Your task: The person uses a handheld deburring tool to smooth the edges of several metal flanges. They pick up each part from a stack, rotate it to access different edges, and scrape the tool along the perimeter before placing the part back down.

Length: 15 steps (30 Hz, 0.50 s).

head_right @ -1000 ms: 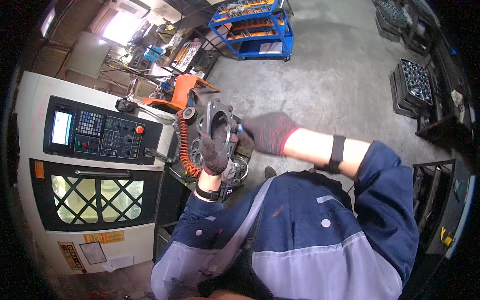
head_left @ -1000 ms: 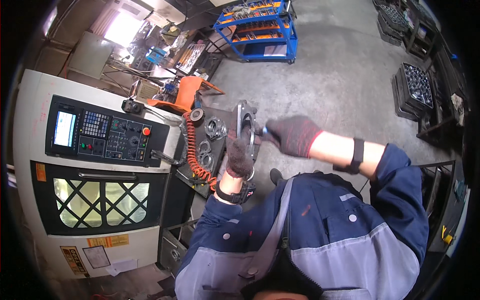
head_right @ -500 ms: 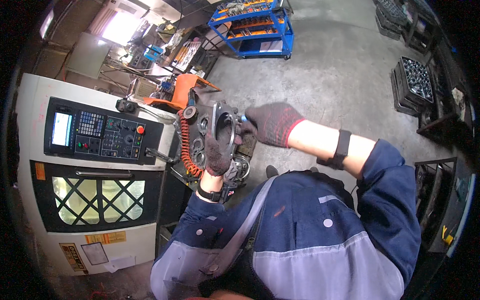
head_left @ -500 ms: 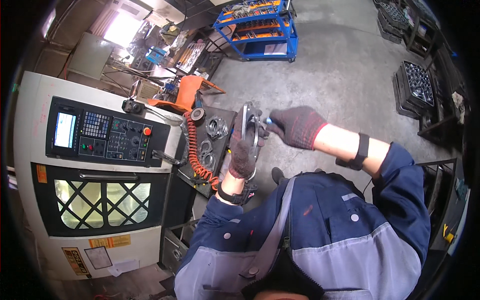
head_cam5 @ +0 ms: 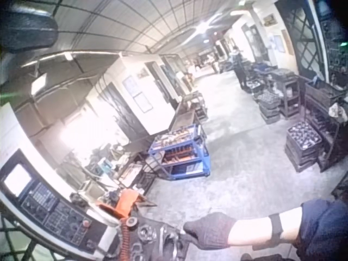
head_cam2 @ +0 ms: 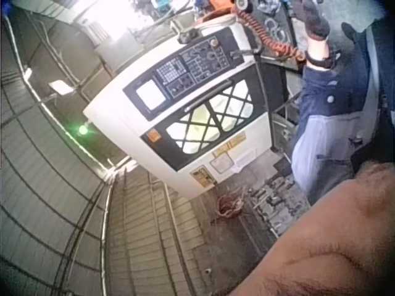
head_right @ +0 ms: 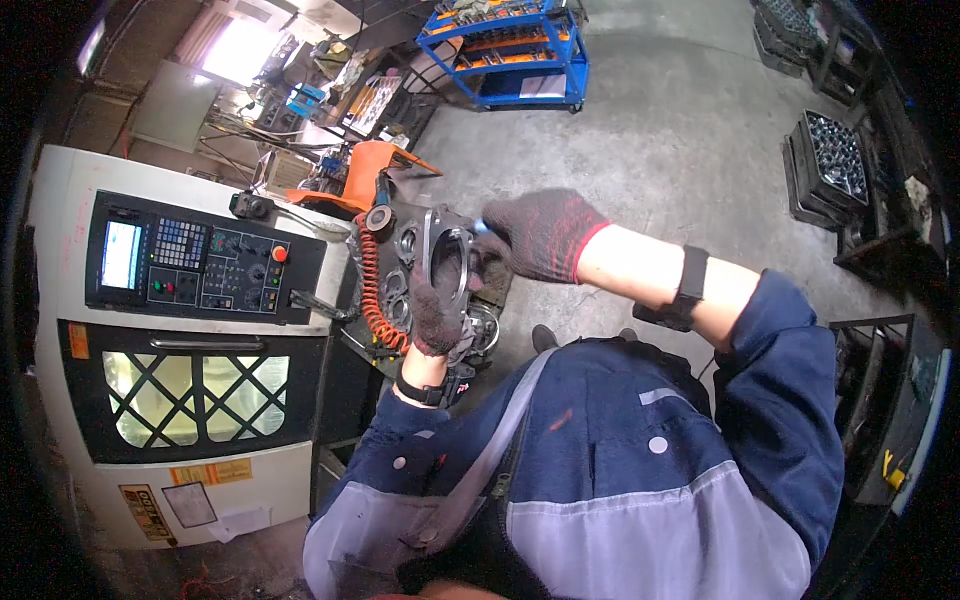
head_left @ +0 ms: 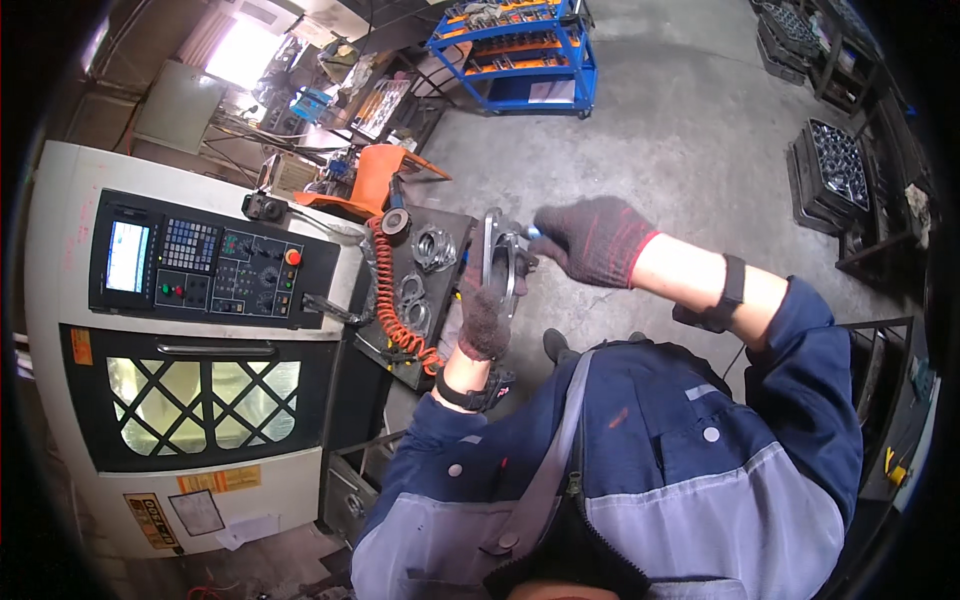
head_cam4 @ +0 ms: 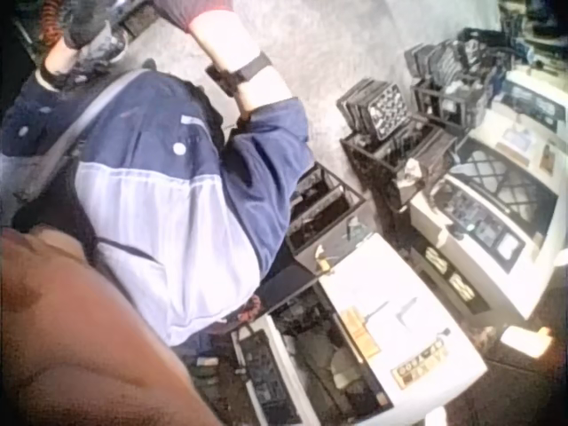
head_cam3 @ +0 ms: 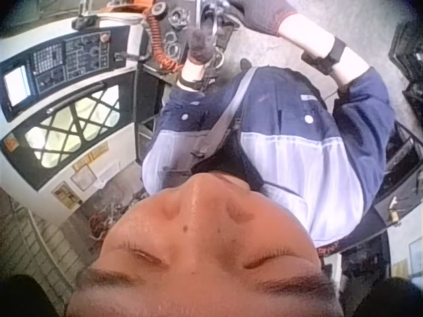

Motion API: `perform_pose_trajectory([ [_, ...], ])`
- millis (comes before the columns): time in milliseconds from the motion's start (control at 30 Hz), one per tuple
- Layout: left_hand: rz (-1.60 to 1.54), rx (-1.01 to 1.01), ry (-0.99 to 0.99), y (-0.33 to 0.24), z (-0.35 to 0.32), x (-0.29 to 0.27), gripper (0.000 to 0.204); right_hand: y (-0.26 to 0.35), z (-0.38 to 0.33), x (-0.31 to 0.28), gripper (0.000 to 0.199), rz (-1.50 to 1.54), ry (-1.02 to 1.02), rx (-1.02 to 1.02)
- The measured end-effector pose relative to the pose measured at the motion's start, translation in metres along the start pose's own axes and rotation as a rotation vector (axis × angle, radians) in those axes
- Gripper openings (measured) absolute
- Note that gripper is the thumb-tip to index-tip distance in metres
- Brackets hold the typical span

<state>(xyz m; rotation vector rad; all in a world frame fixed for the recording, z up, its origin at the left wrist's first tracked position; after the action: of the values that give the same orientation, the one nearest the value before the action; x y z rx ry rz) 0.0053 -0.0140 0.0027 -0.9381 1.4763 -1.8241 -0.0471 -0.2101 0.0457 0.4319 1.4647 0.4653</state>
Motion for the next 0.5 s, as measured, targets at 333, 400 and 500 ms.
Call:
perform_pose_trajectory([
  [333, 0.043, 0.163, 0.030, 0.006, 0.002, -0.003, 0.088, 0.050, -0.037, 0.005, 0.023, -0.004, 0.263, -0.100],
  [400, 0.140, 0.184, -0.018, 0.020, 0.001, -0.010, 0.108, 0.055, -0.028, -0.017, 0.023, -0.074, 0.294, -0.072],
  [500, 0.201, 0.101, 0.010, 0.011, -0.007, -0.010, 0.089, 0.026, -0.013, -0.021, 0.030, -0.026, 0.115, -0.067],
])
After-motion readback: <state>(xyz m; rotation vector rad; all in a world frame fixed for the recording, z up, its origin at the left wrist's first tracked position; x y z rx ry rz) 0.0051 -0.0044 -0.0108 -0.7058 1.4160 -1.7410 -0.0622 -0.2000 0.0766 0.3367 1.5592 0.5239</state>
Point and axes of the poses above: each hand's wrist, its own z-axis towards the middle knuckle, its own x-axis out of the palm, y = z × x, the point moved 3 cm from there along z, towards the middle knuckle, and after that the axes turned 6 degrees about x, right-handed, at the moved point
